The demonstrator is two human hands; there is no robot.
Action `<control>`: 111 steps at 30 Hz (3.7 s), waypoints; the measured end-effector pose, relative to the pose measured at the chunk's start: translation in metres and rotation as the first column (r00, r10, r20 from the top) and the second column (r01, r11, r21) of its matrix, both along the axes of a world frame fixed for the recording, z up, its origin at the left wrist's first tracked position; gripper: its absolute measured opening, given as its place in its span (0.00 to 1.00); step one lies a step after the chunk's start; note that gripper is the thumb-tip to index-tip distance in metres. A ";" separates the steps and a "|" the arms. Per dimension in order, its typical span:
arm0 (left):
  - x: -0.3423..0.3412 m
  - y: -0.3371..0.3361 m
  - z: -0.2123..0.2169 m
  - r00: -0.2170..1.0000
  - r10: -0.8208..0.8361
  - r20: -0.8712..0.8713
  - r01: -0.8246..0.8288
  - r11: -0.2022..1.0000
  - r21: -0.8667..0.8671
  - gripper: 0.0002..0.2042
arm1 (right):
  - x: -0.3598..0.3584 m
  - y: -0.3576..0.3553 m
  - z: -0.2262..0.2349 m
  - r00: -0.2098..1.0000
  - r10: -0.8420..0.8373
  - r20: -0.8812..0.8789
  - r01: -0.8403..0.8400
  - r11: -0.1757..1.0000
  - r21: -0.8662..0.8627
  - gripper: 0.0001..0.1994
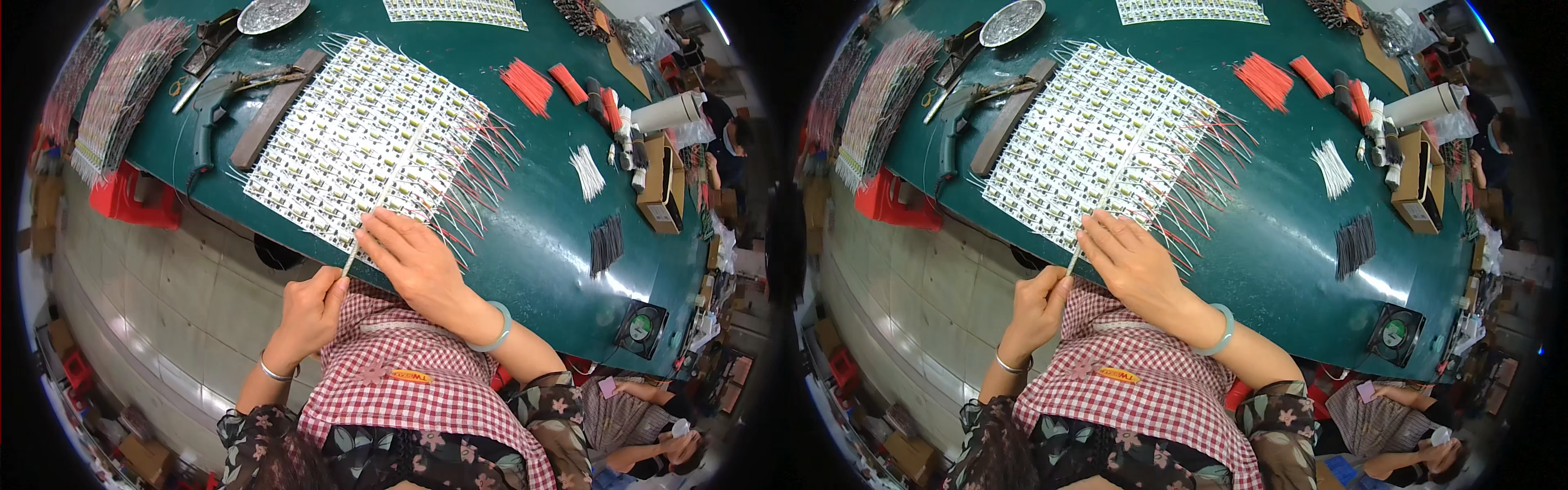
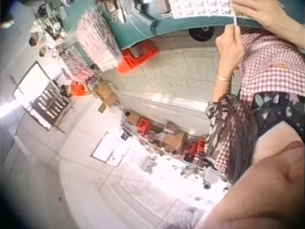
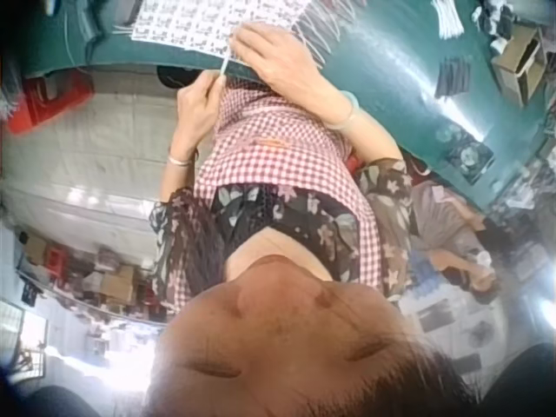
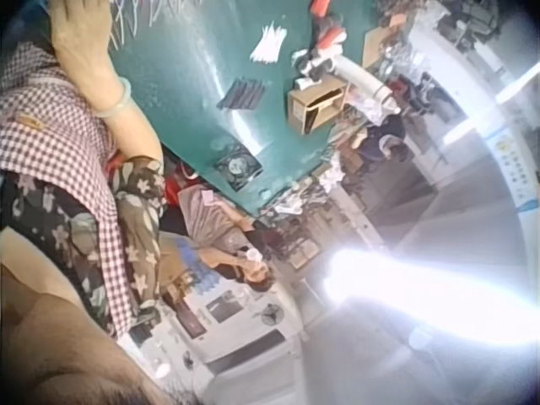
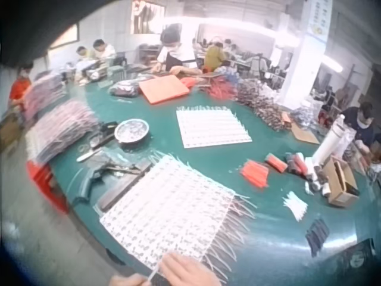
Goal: The person assembles electronic components onto LED panels using a soldering gun and pliers, connecting red wires and white plastic tubes.
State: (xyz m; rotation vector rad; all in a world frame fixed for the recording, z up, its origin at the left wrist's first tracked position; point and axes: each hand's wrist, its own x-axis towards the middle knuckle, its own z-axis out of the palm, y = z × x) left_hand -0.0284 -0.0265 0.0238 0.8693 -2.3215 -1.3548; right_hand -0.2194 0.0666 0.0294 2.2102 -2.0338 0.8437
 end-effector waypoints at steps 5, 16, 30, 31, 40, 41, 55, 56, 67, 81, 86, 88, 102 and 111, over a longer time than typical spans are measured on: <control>-0.005 -0.004 0.002 0.989 -0.059 0.132 0.072 0.993 -0.097 0.04 | -0.001 0.001 -0.008 1.000 0.022 0.002 -0.022 0.998 0.060 0.22; -0.014 0.003 0.005 0.946 -0.146 0.289 0.280 0.820 -0.500 0.08 | 0.002 0.011 -0.008 0.999 -0.020 0.045 0.017 0.998 0.066 0.23; -0.013 0.000 0.008 0.913 -0.191 0.361 0.363 0.783 -0.505 0.09 | 0.009 0.015 -0.012 0.997 -0.041 -0.066 0.046 0.997 0.069 0.23; -0.012 0.001 0.007 0.925 -0.179 0.335 0.331 0.811 -0.482 0.08 | 0.007 0.014 -0.013 0.999 -0.041 0.013 0.040 0.998 0.051 0.22; -0.037 -0.021 0.027 0.982 -0.108 0.158 0.175 0.837 -0.518 0.04 | -0.096 -0.029 0.002 0.948 -0.316 0.021 0.316 0.939 -0.132 0.27; -0.048 -0.024 0.028 0.984 -0.115 0.137 0.173 0.819 -0.547 0.04 | -0.109 -0.035 -0.001 0.912 -0.403 -0.080 0.393 0.912 -0.118 0.27; -0.120 -0.048 0.011 0.910 -0.156 0.384 0.354 0.773 -0.526 0.07 | -0.145 -0.047 -0.035 0.873 -0.480 -0.091 0.484 0.875 0.023 0.25; -0.121 -0.050 0.012 0.887 -0.178 0.426 0.396 0.769 -0.503 0.06 | -0.146 -0.047 -0.035 0.870 -0.482 -0.099 0.486 0.874 0.016 0.25; -0.127 -0.056 0.022 0.849 -0.229 0.476 0.456 0.772 -0.442 0.04 | -0.146 -0.055 -0.018 0.875 -0.482 -0.051 0.481 0.876 -0.030 0.27; -0.028 -0.162 0.063 0.793 0.509 0.335 0.017 0.531 -0.847 0.06 | -0.140 -0.060 -0.031 0.886 -0.459 -0.066 0.464 0.877 0.124 0.30; -0.003 -0.230 0.073 0.784 0.511 0.352 0.119 0.433 -0.893 0.04 | -0.139 -0.062 -0.028 0.868 -0.467 -0.169 0.487 0.868 0.101 0.28; -0.003 -0.252 0.075 0.772 0.490 0.406 0.193 0.427 -0.883 0.05 | -0.140 -0.061 -0.027 0.862 -0.476 -0.173 0.495 0.864 0.092 0.28; -0.005 -0.369 0.036 0.761 0.494 0.421 0.210 0.426 -0.880 0.08 | -0.071 -0.069 -0.017 0.973 -0.228 -0.040 0.231 0.957 0.176 0.32; -0.017 -0.336 0.020 0.920 0.275 0.280 0.143 0.430 -0.892 0.04 | -0.069 -0.064 -0.017 0.976 -0.214 -0.051 0.220 0.944 0.245 0.35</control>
